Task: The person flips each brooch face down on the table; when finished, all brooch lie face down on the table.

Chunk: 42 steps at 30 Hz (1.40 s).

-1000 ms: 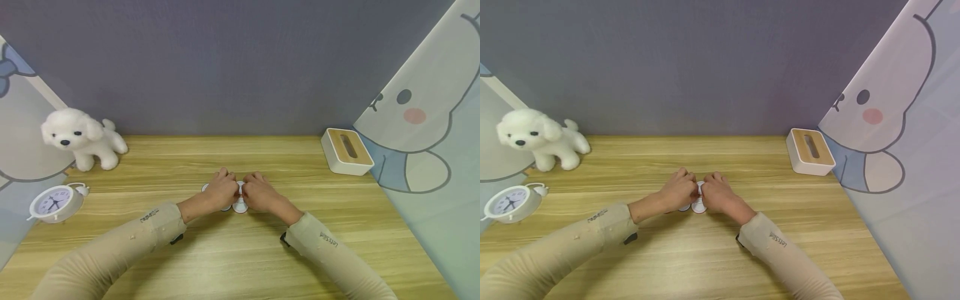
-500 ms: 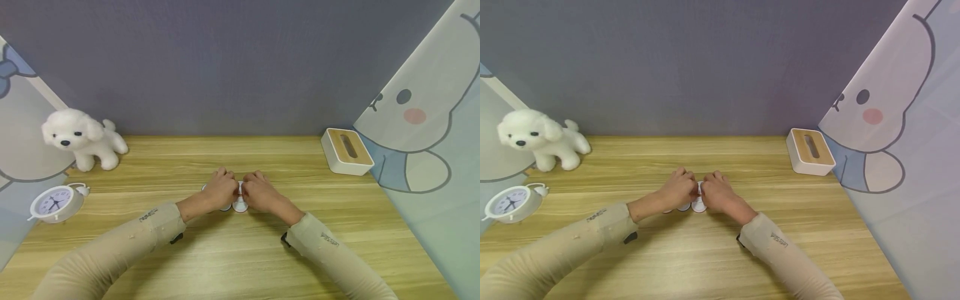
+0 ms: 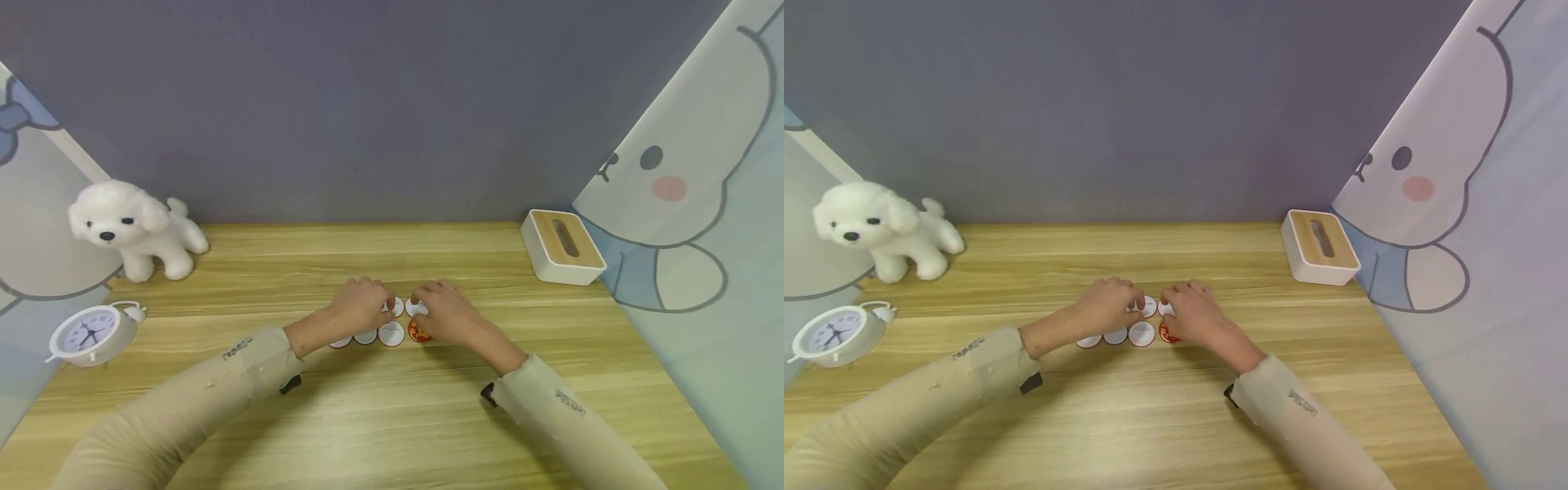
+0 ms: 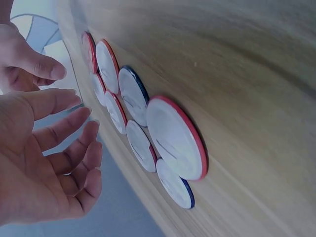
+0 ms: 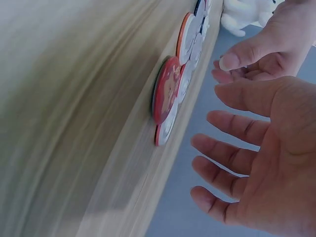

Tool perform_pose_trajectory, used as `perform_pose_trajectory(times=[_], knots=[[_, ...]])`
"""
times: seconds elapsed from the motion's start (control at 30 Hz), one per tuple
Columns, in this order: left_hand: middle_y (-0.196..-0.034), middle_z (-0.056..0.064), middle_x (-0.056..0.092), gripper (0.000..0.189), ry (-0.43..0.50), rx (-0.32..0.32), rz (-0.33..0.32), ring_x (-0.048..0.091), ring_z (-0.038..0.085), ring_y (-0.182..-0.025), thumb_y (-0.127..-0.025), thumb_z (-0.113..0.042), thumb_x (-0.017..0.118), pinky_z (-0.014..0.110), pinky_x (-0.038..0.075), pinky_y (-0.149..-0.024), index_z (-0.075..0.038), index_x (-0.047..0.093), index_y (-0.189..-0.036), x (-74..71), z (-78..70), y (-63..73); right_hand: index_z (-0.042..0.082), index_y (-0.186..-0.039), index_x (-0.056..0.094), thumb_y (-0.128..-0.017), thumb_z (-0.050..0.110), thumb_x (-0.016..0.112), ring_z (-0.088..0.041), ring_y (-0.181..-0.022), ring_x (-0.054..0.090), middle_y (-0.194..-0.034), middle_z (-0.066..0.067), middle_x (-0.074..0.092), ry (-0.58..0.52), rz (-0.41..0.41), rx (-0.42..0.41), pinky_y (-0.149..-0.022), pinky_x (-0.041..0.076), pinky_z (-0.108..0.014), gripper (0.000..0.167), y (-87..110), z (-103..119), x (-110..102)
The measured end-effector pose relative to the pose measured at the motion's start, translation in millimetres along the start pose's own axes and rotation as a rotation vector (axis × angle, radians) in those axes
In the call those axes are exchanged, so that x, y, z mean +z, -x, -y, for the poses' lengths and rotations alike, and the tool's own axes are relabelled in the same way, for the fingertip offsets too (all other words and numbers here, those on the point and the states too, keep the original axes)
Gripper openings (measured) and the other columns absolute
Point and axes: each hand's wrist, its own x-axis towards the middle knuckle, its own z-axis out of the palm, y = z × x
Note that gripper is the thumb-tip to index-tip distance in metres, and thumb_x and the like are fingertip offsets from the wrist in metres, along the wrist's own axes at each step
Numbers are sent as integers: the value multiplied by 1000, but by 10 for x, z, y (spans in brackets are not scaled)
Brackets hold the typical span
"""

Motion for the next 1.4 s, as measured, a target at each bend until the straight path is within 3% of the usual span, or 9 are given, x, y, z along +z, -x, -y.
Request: perform_pose_trajectory(times=[0.27,0.67,0.8,1.0,1.4], knots=[[-112,4,72,20,-17,10,28,58,26,-97,-94,-33,69,46,50,-87,-18,75,-106,82,-60,-55,9,-117,67,-92,22,68,-37,-124,54,-130,-13,64,-18,-46,27,-103,41,-60,28,102,-119,26],[-105,3,70,13,13,32,-5,52,25,-94,-91,-28,72,44,46,-86,-18,77,-97,195,-110,-109,9,-111,72,-90,22,70,-35,-115,55,-124,-13,66,-12,-74,47,-95,46,-57,25,200,-194,54],[-97,1,68,8,17,27,-1,49,23,-91,-89,-26,73,43,44,-86,-19,76,-89,227,-138,-125,10,-108,74,-88,24,71,-35,-113,55,-122,-13,66,-18,-60,56,-93,45,-58,24,202,-183,94],[-91,-3,65,16,-15,30,18,48,21,-90,-90,-33,74,42,42,-88,-20,71,-81,252,-181,-142,12,-107,74,-88,30,75,-33,-115,52,-122,-10,65,-14,-21,86,-95,44,-56,26,189,-146,130],[-89,-2,65,15,-20,57,-24,47,21,-87,-88,-32,75,40,40,-86,-19,73,-81,292,-215,-153,12,-101,73,-84,33,79,-33,-113,51,-122,-10,65,-3,23,93,-92,44,-53,27,193,-147,154]])
